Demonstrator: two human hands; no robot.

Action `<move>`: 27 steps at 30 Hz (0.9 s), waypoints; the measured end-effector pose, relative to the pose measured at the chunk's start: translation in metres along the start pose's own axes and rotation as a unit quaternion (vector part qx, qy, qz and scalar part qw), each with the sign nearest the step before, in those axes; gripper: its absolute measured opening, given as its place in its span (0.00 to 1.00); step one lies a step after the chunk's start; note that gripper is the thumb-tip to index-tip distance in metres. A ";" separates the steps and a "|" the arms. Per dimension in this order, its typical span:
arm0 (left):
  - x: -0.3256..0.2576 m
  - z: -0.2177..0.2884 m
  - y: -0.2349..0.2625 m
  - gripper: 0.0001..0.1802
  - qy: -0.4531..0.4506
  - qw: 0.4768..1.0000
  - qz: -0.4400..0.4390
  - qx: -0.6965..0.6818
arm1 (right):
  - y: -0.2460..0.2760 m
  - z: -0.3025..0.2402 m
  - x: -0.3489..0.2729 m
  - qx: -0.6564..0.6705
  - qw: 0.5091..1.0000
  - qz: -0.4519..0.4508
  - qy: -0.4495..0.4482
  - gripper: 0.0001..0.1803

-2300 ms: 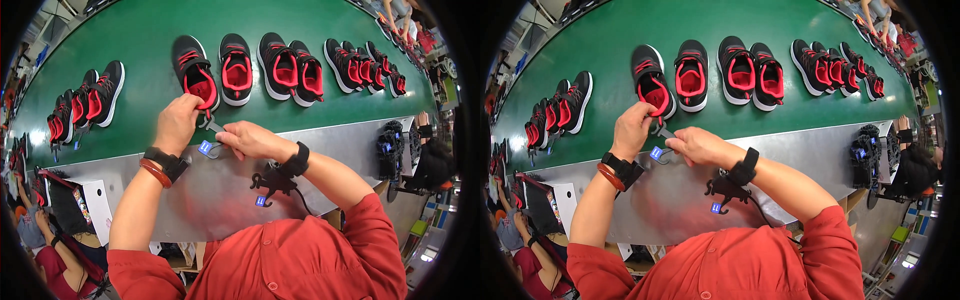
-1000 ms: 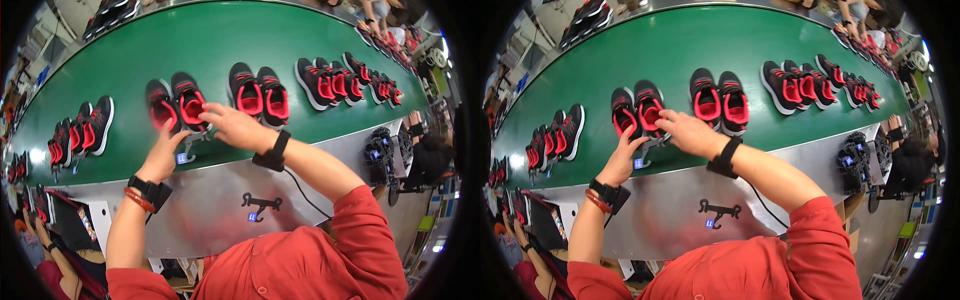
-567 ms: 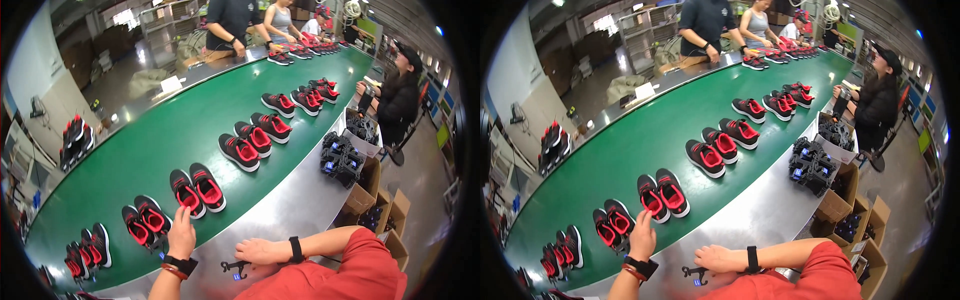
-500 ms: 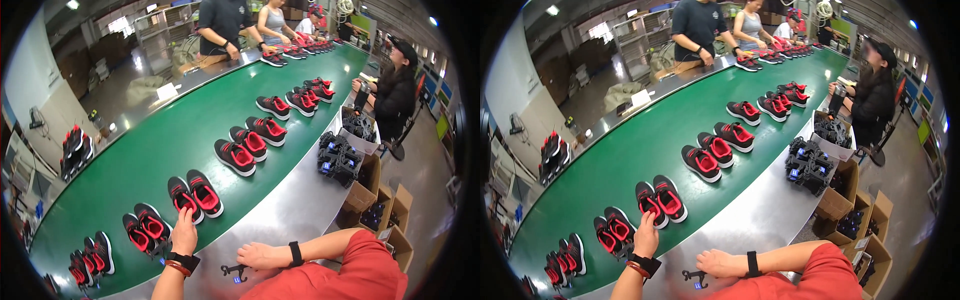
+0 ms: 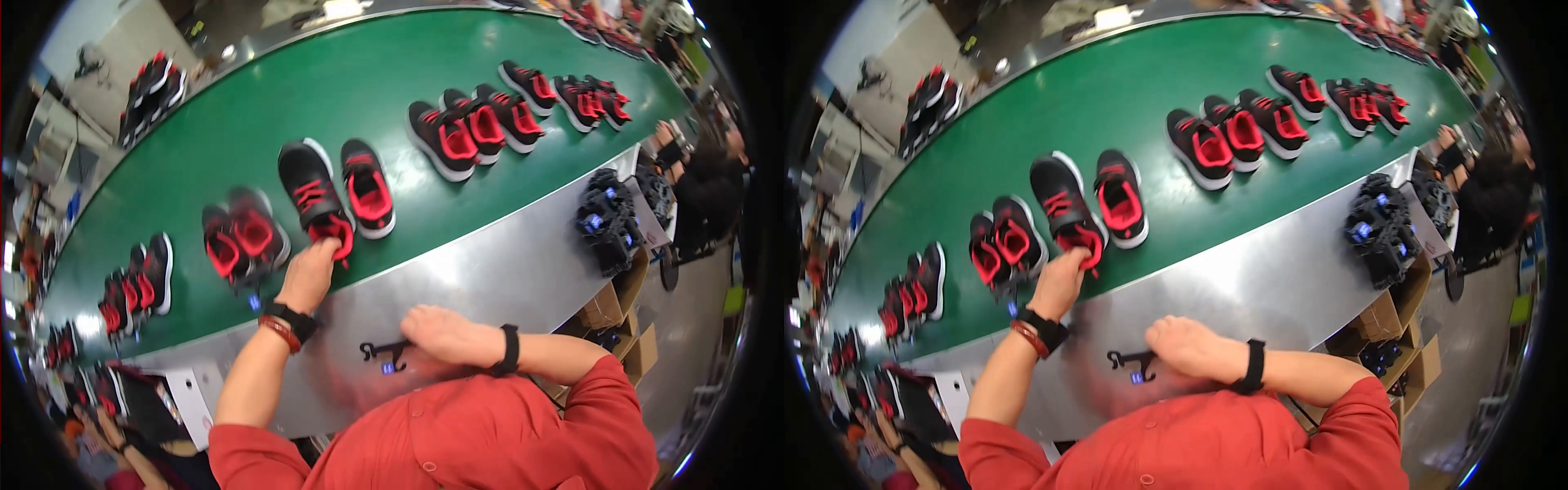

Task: Attaching plastic security or price tags to the heels of manufactured shoes.

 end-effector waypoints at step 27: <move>-0.014 -0.028 0.003 0.10 0.064 0.990 0.096 -0.083 | -0.023 0.040 0.063 0.536 0.790 0.006 -0.296 0.26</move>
Point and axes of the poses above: each hand's wrist, its own x-axis towards the middle knuckle, its own y-axis out of the back of the hand, z = x × y, the point moved 5 cm from there along x, towards the middle knuckle, and after that the axes turned 10 degrees about -x, right-handed, at the moved point
